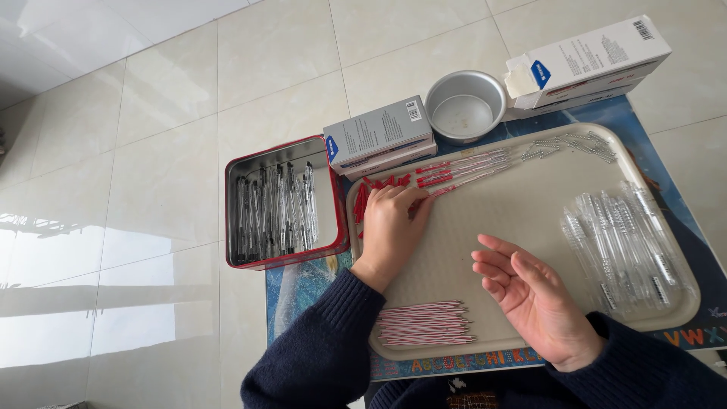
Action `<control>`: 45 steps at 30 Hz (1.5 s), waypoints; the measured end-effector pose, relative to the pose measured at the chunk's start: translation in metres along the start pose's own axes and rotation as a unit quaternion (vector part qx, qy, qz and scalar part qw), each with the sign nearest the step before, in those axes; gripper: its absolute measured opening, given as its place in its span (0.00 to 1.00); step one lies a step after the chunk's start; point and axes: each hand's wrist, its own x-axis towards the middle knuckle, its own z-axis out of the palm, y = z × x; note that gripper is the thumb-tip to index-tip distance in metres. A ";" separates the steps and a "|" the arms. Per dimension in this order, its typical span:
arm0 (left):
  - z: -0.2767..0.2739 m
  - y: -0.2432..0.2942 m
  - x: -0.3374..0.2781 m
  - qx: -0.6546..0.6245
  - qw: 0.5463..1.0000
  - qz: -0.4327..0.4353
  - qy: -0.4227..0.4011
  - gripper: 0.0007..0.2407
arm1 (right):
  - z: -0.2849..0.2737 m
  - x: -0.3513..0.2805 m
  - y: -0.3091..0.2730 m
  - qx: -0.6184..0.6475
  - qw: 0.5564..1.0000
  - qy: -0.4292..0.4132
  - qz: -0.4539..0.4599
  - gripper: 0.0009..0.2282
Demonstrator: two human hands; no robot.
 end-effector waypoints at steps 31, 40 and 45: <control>-0.067 0.004 -0.035 0.009 0.895 0.049 -0.443 0.06 | -0.005 0.001 0.002 0.007 1.000 -0.021 -0.001 0.17; -0.042 0.000 -0.047 0.045 0.888 0.051 -0.454 0.05 | -0.001 0.001 0.001 -0.006 1.000 -0.015 -0.010 0.16; -0.040 -0.003 -0.046 0.037 0.887 0.053 -0.457 0.05 | -0.001 0.001 0.001 -0.005 1.000 -0.005 -0.011 0.16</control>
